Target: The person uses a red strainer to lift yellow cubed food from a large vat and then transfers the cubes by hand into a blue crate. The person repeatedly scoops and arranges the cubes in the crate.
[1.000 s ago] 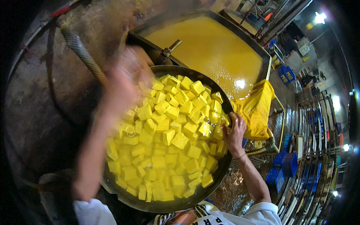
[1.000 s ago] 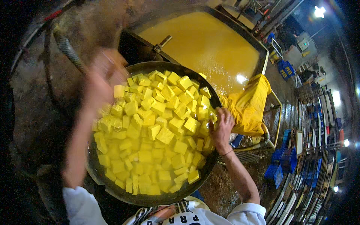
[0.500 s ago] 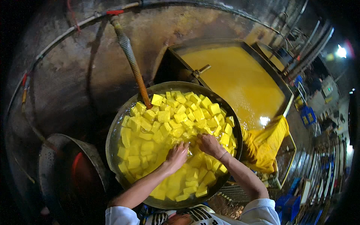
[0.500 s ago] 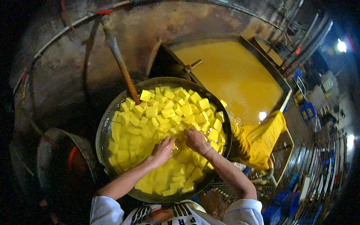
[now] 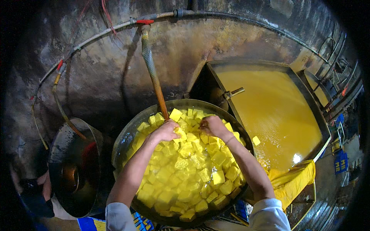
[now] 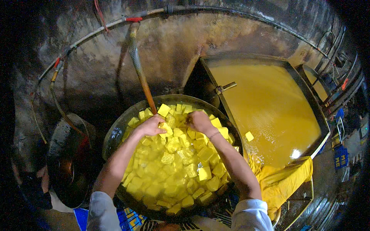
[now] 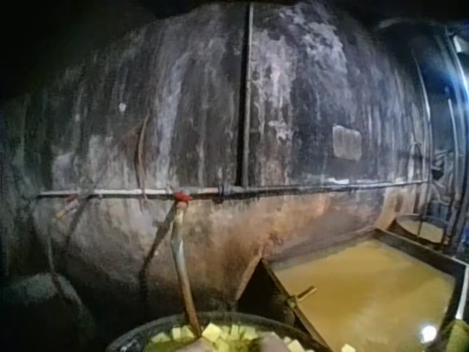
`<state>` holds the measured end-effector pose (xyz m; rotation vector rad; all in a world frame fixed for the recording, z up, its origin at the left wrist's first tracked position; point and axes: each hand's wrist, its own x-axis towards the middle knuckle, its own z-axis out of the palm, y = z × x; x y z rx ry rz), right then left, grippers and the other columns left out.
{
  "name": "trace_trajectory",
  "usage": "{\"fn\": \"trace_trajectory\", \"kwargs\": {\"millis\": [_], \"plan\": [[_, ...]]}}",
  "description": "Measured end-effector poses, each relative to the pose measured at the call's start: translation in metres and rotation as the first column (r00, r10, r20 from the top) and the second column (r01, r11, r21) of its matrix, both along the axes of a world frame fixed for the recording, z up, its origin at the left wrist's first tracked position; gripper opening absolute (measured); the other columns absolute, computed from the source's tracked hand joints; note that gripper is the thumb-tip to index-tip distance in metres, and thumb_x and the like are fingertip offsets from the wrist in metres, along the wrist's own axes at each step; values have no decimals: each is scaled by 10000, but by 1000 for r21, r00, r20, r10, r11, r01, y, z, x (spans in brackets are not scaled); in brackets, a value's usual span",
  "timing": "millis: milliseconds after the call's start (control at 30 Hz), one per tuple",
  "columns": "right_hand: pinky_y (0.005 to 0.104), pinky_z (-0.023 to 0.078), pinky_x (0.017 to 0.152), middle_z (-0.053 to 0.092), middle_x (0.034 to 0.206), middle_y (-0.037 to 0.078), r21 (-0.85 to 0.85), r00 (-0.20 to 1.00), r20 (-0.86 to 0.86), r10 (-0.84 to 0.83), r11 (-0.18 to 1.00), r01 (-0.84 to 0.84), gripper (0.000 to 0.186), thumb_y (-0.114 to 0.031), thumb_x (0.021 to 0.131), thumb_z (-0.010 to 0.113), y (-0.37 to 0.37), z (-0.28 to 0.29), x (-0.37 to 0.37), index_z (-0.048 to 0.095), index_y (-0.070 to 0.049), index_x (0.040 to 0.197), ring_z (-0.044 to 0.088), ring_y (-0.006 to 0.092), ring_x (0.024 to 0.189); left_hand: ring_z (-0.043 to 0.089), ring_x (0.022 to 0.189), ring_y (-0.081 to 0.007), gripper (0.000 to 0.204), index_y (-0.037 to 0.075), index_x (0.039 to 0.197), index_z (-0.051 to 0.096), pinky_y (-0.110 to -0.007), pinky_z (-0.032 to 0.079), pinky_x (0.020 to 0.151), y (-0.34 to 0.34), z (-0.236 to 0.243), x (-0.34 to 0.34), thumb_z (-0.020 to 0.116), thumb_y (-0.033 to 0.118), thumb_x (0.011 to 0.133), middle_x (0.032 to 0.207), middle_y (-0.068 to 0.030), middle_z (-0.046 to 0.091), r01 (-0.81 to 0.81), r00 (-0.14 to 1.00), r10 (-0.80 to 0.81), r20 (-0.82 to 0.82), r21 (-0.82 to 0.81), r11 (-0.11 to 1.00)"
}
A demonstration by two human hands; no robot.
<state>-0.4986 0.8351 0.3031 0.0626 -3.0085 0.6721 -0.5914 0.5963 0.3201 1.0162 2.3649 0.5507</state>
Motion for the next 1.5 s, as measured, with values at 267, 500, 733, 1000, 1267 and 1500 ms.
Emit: {"fn": "trace_trajectory", "kwargs": {"millis": [267, 500, 733, 1000, 1267, 1500], "plan": [[373, 483, 877, 616, 1114, 107, 366, 965, -125, 232, 914, -172, 243, -195, 830, 596, -1, -63, -17, 596, -65, 1036, 570, 252, 1084, 556, 1100, -291, 576, 12, 1148, 598, -365, 424, 942, 21, -106, -9, 752, 342, 702, 1156, -188, 600, -560, 824, 493, 280, 262, 786], [328, 490, 717, 667, 882, 116, -135, 981, 148, 124, 985, -104, 438, -281, 692, 753, 10, -19, -18, 627, -24, 1023, 617, 222, 814, 600, 796, -138, 314, 38, 960, 661, -291, 467, 712, 15, -88, 21, 755, 245, 744, 888, -41, 674, -755, 635, 523, 569, 312, 577], [227, 301, 475, 525, 640, -38, -722, 986, 166, 5, 682, 118, 302, -246, 742, 777, -11, 11, 22, 672, -41, 937, 411, 44, 543, 538, 1084, -235, 470, 104, 1239, 481, -441, 458, 882, 14, -74, 63, 644, 150, 801, 1196, -93, 552, -933, 354, 55, 934, 348, 92], [243, 439, 636, 600, 732, 12, -666, 973, 216, 83, 741, 85, 294, -204, 762, 756, -81, 40, 29, 640, -4, 944, 534, 106, 680, 586, 905, -227, 319, 70, 1011, 551, -400, 485, 794, 25, -75, 84, 411, 332, 895, 983, -70, 612, -955, 213, -362, 907, 115, -274], [323, 474, 788, 612, 905, 136, -312, 966, -221, 135, 928, -201, 513, -432, 842, 623, -136, 30, 27, 570, -10, 1129, 590, 257, 814, 585, 908, -188, 368, 127, 1001, 581, -359, 489, 821, 20, -97, 97, 385, 422, 901, 982, -34, 616, -896, 122, -510, 851, -127, -426], [389, 480, 880, 627, 1070, 249, -434, 973, 117, 199, 891, -130, 506, -431, 870, 558, -158, 23, -15, 618, 25, 1083, 579, 381, 1055, 556, 922, -263, 478, 88, 1030, 589, -438, 438, 820, -48, -75, 110, 317, 443, 861, 1007, -100, 607, -813, 334, -525, 783, -43, -581]]}}
